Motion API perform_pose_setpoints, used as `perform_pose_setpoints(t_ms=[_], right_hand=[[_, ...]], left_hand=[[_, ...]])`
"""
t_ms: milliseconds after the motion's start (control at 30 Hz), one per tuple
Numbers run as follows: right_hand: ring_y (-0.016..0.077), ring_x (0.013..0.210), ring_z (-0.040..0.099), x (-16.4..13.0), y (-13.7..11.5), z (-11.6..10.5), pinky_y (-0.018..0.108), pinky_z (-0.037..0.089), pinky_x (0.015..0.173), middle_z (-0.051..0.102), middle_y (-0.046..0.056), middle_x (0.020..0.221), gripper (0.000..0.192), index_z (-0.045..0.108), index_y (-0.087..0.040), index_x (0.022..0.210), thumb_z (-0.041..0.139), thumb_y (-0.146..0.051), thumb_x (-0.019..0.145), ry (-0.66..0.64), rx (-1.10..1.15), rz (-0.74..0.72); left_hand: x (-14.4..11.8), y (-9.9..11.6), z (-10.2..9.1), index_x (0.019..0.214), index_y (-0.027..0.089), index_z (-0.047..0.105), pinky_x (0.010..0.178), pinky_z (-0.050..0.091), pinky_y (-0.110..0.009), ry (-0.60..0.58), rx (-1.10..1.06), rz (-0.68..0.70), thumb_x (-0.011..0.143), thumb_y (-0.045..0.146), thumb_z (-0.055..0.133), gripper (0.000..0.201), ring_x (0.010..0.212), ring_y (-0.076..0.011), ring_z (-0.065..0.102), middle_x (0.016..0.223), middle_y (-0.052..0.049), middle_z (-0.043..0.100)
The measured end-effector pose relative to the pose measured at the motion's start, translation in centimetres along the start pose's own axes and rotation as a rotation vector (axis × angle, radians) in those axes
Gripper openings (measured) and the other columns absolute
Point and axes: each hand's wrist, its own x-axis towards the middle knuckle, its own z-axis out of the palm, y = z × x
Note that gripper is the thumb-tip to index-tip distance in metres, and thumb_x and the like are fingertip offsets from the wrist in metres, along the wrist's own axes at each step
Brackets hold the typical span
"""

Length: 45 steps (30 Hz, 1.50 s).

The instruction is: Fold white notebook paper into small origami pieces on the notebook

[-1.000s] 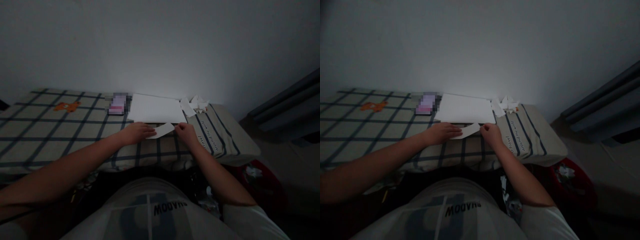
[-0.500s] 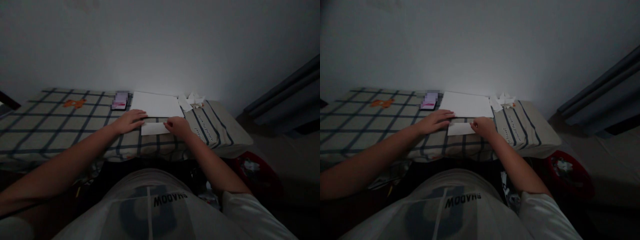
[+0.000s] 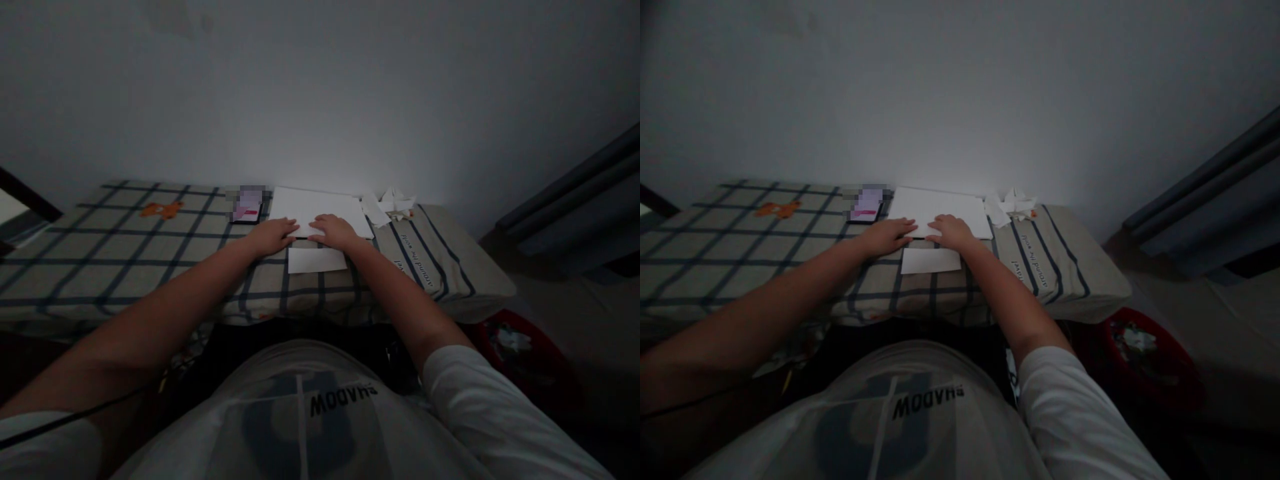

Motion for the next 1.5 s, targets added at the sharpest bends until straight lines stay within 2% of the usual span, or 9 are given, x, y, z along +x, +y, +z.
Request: perform_pose_setpoints(t_ms=[267,500,633,733,867,1033,1167,1300,1500], right_hand=[[0.0302,0.147,0.048,-1.1,0.6,-0.2,0.044,0.043,0.116,0.050,0.015,0.162,0.057,0.054,-0.020,0.153,0.043,-0.052,0.107,-0.068,-0.072,-0.034],[0.0278,0.136,0.057,-1.0,0.2,-0.2,0.037,0.049,0.103,0.063,0.012,0.150,0.047,0.065,-0.021,0.142,0.038,-0.044,0.110,-0.012,-0.073,-0.049],[0.0283,0.118,0.067,-0.9,-0.2,-0.3,0.037,0.050,0.092,0.072,0.013,0.135,0.046,0.070,-0.020,0.132,0.034,-0.041,0.112,0.035,-0.065,0.031],[0.0286,0.117,0.068,-1.0,-0.1,-0.5,0.036,0.049,0.089,0.072,0.012,0.134,0.045,0.067,-0.021,0.136,0.038,-0.043,0.111,0.051,-0.045,0.036],[0.0274,0.118,0.066,-1.1,0.3,-0.4,0.033,0.047,0.088,0.072,0.011,0.135,0.043,0.064,-0.022,0.140,0.045,-0.044,0.109,0.073,-0.015,0.041],[0.0274,0.107,0.069,-0.7,0.4,-0.1,0.033,0.044,0.082,0.076,0.012,0.125,0.040,0.071,-0.021,0.124,0.038,-0.040,0.110,0.089,-0.028,0.127],[0.0270,0.105,0.069,-0.6,0.4,-0.2,0.033,0.043,0.080,0.077,0.011,0.122,0.039,0.071,-0.021,0.120,0.038,-0.040,0.110,0.106,-0.025,0.132],[0.0266,0.102,0.069,-0.6,0.5,-0.3,0.033,0.042,0.080,0.077,0.012,0.119,0.039,0.072,-0.020,0.119,0.039,-0.039,0.110,0.105,-0.022,0.126],[0.0248,0.101,0.068,-0.6,0.6,-0.5,0.031,0.041,0.081,0.077,0.011,0.120,0.040,0.073,-0.021,0.118,0.039,-0.040,0.110,0.089,0.000,0.131]], left_hand=[[-0.6,0.0,-0.1,0.149,0.019,0.058,0.119,0.040,-0.038,0.095,-0.037,0.013,0.103,0.042,0.050,0.052,0.144,-0.0245,0.053,0.157,-0.010,0.056],[-0.1,-1.3,-0.5,0.138,0.018,0.068,0.113,0.044,-0.033,0.084,-0.055,0.004,0.101,0.048,0.054,0.049,0.135,-0.0247,0.060,0.144,-0.010,0.067],[0.2,-1.4,-0.9,0.132,0.023,0.071,0.096,0.050,-0.031,0.113,-0.055,-0.050,0.103,0.044,0.049,0.042,0.121,-0.0242,0.067,0.130,-0.007,0.075],[0.7,-1.5,-1.2,0.123,0.023,0.074,0.083,0.050,-0.031,0.157,-0.045,-0.121,0.104,0.038,0.043,0.040,0.109,-0.0249,0.071,0.119,-0.009,0.078],[1.2,-1.4,-1.5,0.121,0.019,0.074,0.084,0.051,-0.033,0.179,-0.055,-0.135,0.103,0.035,0.043,0.039,0.107,-0.0257,0.070,0.117,-0.011,0.077],[-0.1,-0.5,-2.0,0.117,0.019,0.076,0.102,0.048,-0.046,0.444,0.010,0.083,0.104,0.038,0.045,0.038,0.120,-0.0298,0.064,0.126,-0.014,0.073],[-0.9,0.1,-1.5,0.112,0.022,0.079,0.101,0.050,-0.044,0.270,0.072,0.286,0.106,0.039,0.045,0.039,0.114,-0.0277,0.068,0.113,-0.011,0.078],[-0.4,-0.4,-0.6,0.132,0.016,0.071,0.110,0.047,-0.035,0.115,0.046,0.122,0.104,0.041,0.051,0.043,0.129,-0.0248,0.064,0.136,-0.011,0.072],[0.1,-1.0,-0.8,0.126,0.022,0.074,0.110,0.047,-0.030,0.063,0.055,0.095,0.106,0.042,0.045,0.040,0.127,-0.0203,0.066,0.131,-0.005,0.075]])
